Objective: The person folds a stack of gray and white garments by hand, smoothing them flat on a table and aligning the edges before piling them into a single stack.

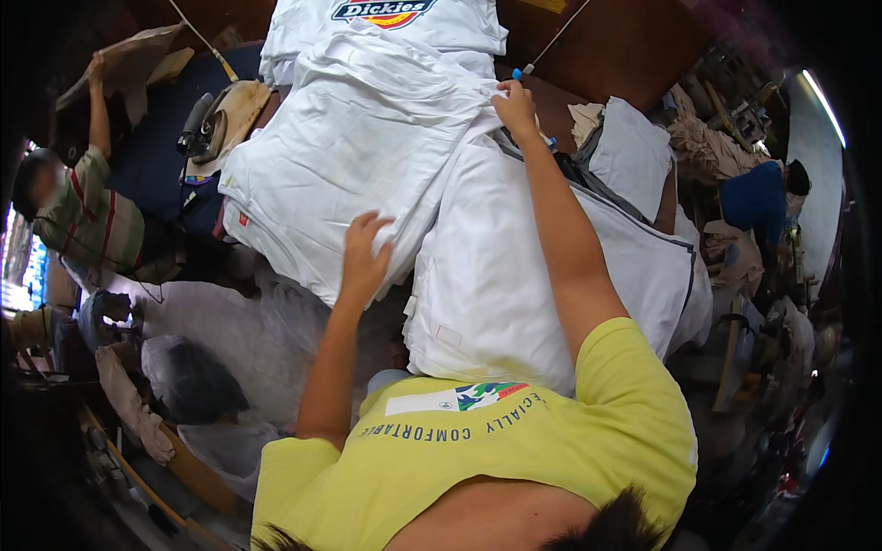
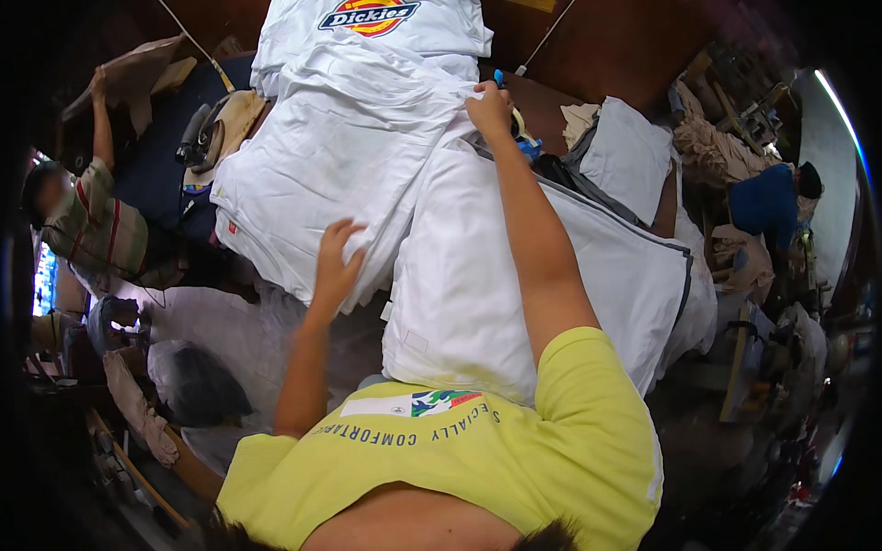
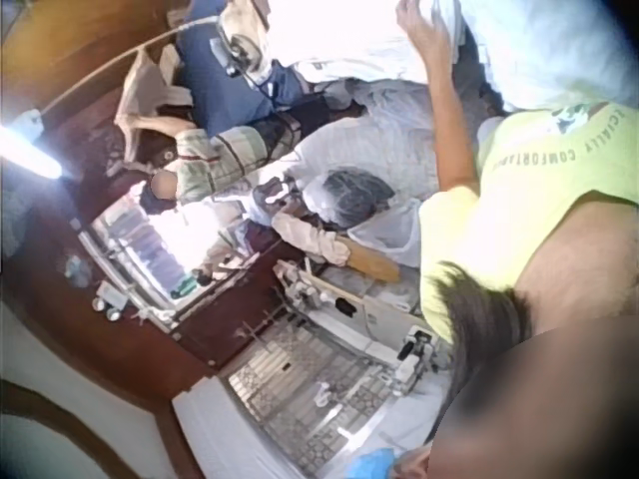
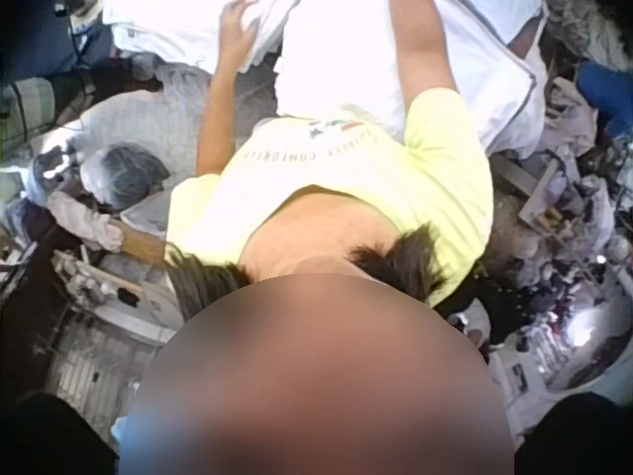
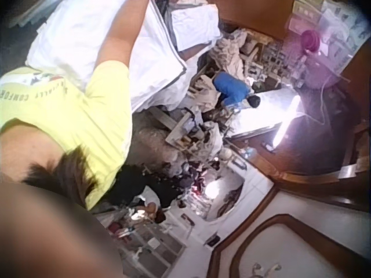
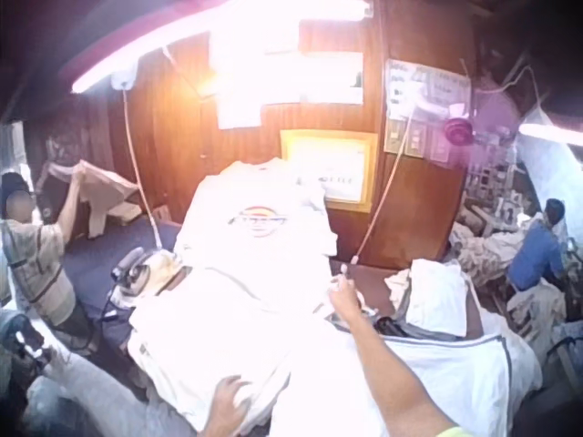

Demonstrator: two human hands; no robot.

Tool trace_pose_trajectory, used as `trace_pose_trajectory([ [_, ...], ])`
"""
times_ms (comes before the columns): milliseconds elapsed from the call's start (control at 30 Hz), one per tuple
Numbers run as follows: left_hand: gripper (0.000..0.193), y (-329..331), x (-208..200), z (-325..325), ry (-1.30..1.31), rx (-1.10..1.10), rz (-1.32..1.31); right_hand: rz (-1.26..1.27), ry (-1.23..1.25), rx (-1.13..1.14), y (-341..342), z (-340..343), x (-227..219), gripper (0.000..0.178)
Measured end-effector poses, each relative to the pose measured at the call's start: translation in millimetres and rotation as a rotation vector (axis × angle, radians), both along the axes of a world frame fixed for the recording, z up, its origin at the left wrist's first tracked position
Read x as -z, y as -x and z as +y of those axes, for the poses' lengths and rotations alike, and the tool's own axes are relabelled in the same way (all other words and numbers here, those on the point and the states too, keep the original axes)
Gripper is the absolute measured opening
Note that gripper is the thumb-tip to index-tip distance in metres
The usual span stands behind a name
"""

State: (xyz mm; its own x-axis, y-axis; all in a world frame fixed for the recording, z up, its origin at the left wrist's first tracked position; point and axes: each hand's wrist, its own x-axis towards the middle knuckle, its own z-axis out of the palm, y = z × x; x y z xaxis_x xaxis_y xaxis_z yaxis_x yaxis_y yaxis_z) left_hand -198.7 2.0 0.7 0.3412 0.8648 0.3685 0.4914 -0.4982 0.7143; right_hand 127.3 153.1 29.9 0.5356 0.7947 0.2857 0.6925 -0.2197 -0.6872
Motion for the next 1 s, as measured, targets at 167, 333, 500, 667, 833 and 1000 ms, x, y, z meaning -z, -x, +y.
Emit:
trace_pose_trajectory([
  [167, 0.042, -119, -17, 97, -0.222, -0.046, -0.087, 0.073, 0.222, -0.108, -18, 15, 10, 0.051],
  [333, 0.055, -187, -36, 149, -0.036, -0.304, 0.212, -0.073, 0.222, -0.289, -26, 26, 2, 0.044],
  [500, 0.036, -198, -2, 183, -0.081, -0.297, 0.279, -0.157, 0.233, -0.329, -33, 43, 8, 0.044],
  [667, 0.023, -186, -27, 191, -0.158, -0.172, -0.038, -0.138, -0.094, -0.23, -11, 56, 5, 0.025],
  [833, 0.041, -188, -23, 201, 0.038, 0.243, 0.061, -0.151, -0.207, -0.188, -30, 67, 31, 0.021],
  [1000, 0.056, -207, 32, 208, -0.471, 0.041, 0.557, -0.082, -0.409, -0.127, -140, 36, 6, 0.023],
])
